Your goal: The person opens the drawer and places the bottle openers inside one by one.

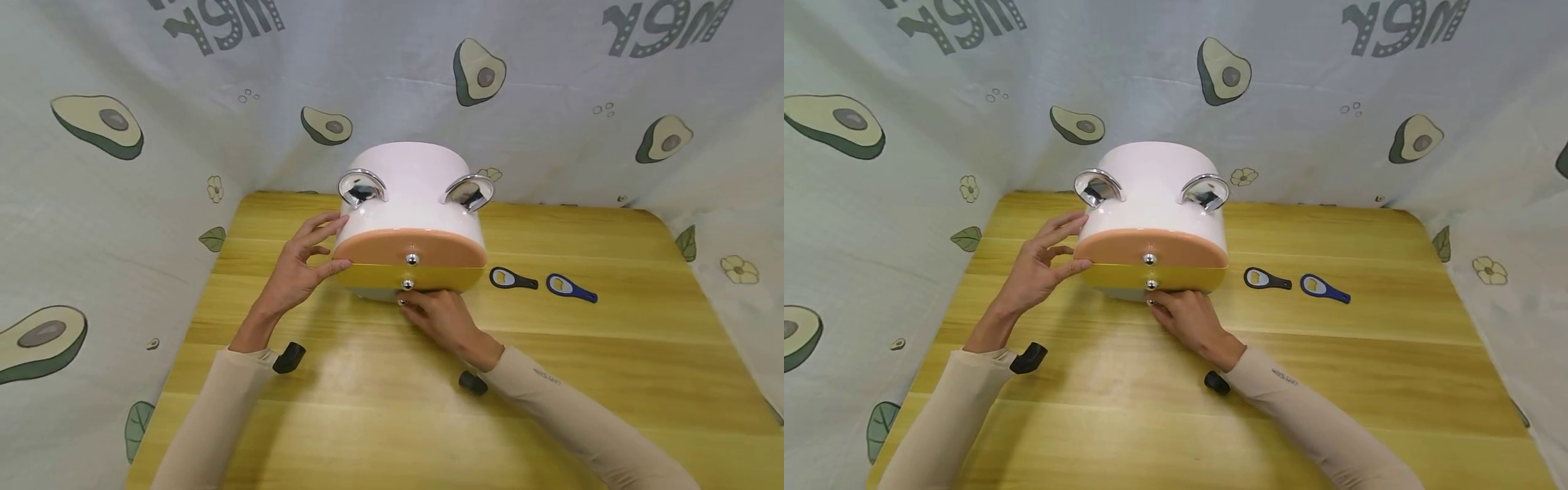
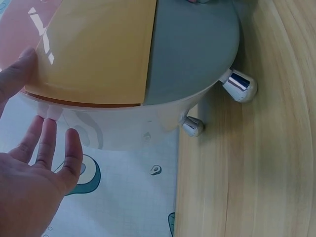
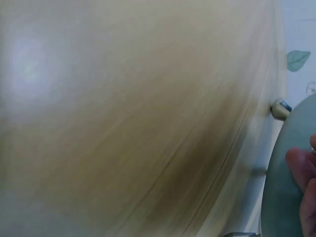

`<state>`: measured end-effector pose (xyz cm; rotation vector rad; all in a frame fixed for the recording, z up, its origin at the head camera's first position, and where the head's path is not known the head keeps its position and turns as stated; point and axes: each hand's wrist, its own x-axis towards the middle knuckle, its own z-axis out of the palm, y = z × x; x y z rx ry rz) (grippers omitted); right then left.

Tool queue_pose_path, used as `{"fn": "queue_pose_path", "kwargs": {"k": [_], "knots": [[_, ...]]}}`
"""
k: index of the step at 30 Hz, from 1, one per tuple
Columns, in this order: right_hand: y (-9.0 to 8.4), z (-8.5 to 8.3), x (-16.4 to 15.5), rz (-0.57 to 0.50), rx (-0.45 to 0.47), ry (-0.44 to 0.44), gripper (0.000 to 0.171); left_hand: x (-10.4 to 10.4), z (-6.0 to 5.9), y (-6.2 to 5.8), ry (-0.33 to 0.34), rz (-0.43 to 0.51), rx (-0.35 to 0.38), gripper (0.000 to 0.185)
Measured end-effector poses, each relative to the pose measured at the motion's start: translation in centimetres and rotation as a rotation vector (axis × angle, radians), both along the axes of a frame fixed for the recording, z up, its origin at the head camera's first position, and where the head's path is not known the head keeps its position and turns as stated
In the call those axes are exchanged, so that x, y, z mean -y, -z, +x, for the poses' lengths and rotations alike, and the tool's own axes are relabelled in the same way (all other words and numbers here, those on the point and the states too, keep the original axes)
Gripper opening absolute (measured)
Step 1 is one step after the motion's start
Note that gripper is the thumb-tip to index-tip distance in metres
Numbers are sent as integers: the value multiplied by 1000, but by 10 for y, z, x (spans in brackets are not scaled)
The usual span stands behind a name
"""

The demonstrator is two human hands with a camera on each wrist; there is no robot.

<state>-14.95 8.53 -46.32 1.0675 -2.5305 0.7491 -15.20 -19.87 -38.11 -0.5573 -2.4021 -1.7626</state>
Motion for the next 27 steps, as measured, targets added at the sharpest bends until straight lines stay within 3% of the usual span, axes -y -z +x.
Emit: {"fn": "queue_pose_path", "kwargs": {"k": [6,15,27], "knots": [[2,1,1,-44,-4,-20,16,-1,0,3,-18,-32,-44,65],[2,15,-1,-100,-39,-85,18,0,-1,2,-20,-31,-47,64],[2,52,-7,-126,72,-124,23,-3,1,0,-27,-13,-7,65]]}}
